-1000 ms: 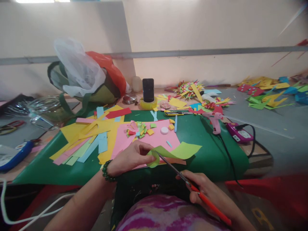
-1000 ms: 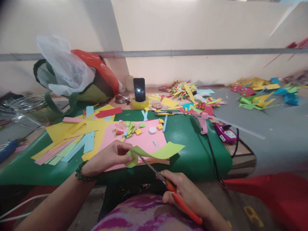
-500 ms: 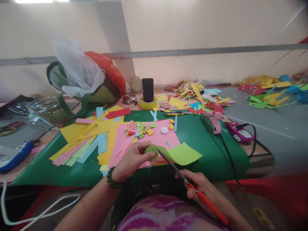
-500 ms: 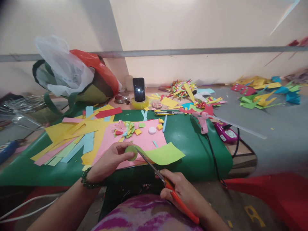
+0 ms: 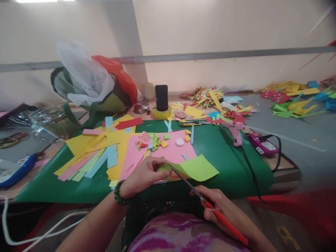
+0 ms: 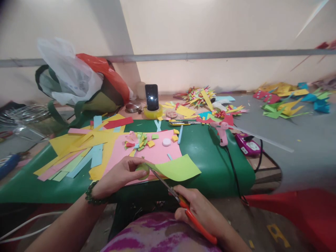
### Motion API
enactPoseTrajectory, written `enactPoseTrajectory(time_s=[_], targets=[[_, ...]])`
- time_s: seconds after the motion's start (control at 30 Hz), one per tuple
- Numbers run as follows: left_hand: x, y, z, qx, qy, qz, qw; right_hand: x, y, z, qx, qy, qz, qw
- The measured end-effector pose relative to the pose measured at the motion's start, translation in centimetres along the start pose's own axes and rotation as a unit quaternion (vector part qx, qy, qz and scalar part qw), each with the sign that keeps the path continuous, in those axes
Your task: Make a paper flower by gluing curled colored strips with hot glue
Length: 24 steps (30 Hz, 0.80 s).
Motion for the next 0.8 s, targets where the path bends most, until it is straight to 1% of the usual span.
enactPoseTrajectory(time_s=[0.07, 0.27, 0.43, 0.57, 0.67, 0.8], targets=[[0.0, 0.0, 0.1, -0.003, 0.027, -0.001, 1.000, 0.1, 0.0, 0.0, -0.006, 0.014, -0.003, 1.000], [-0.7, 0.1, 0.5, 0.000, 0.067, 0.042, 0.997, 0.1, 0.2, 0.3, -0.007, 0.006, 0.005, 1.000], [-0.6, 0.1, 0.6, -0.005, 0.089, 0.033, 0.996, 0.1, 0.1, -0.1, -0.011, 0.001, 0.000, 1.000], [-0.5, 0.0, 1.1, -0.003, 0.146, 0.025, 0.989, 0.0, 0.1, -0.8, -0.019, 0.008, -0.006, 1.000], [-0.4, 0.0, 1.6, 0.008, 0.181, 0.023, 0.983, 0.0, 0.1, -0.7, -0.014, 0.010, -0.004, 1.000], [-0.6, -0.2, 1.8, 0.012, 0.177, 0.038, 0.983, 0.1, 0.2, -0.3, -0.013, 0.008, 0.003, 1.000]])
Point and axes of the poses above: each hand's wrist, its own y-axis towards the middle knuckle, its own x-axis out of the palm, z = x × y, the point moved 7 cm from there along y, towards the middle knuckle, and after that the axes turned 1 degree about z, right-handed, at the moved point
